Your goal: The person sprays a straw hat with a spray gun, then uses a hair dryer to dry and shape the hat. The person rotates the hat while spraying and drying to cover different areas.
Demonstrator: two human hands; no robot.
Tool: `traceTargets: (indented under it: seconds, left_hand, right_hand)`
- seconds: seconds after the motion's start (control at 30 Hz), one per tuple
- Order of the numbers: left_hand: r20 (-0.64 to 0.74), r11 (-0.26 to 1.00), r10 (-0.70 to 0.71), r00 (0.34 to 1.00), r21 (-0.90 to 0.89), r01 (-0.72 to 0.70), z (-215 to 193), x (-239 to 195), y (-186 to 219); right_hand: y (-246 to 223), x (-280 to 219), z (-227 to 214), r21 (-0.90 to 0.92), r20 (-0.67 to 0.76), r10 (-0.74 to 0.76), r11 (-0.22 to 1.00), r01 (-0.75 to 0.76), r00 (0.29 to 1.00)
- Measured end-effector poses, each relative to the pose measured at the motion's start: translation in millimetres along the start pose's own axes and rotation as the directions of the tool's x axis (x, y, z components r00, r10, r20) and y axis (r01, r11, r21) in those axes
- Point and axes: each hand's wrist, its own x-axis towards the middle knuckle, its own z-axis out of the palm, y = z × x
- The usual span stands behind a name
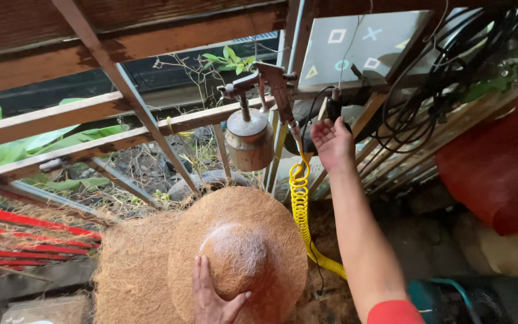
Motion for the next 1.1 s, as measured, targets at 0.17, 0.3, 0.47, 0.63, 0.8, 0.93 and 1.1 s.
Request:
traceTargets:
  seconds: [0.17, 0.3, 0.47, 0.63, 0.8, 0.93, 1.1]
  left_hand:
    - [-0.057, 0.999, 0.047, 0.997, 0.002, -0.047, 2, -3, 8]
    - [-0.194, 0.990, 0.135, 0.972, -0.010, -0.140, 8, -7, 11]
    - [-0.105, 0.995, 0.100, 0.989, -0.017, -0.102, 5, -15, 4]
    - [-0.200, 0.993, 0.114, 0.973, -0.018, -0.120, 13, -21, -1]
    - [-0.251, 0.993, 0.109, 0.962, -0.007, -0.114, 13, -27, 4]
    - [-0.236, 0.989, 0.142, 0.961, -0.017, -0.150, 9, -26, 0]
    - [-0.059, 0.998, 0.007, 0.998, -0.063, -0.011, -14, -30, 13]
  right_hand:
    - [-12, 11, 13, 0.320, -0.101, 0.166, 0.939, -0.126, 0.981]
    - [-10, 43, 10, 0.498, -0.174, 0.214, 0.861, -0.101, 0.961]
    - [-6, 61, 8, 0.493, -0.245, 0.148, 0.870, -0.008, 0.958]
    - [-15, 29, 24, 0.512, -0.294, 0.102, 0.857, 0.066, 0.950]
    - [-34, 19, 29, 0.392, -0.307, -0.045, 0.904, 0.170, 0.951]
    - [-60, -13, 48, 0.334, -0.302, -0.140, 0.911, 0.242, 0.943]
    - [-87, -71, 39, 0.218, -0.033, -0.202, 0.954, 0.204, 0.979]
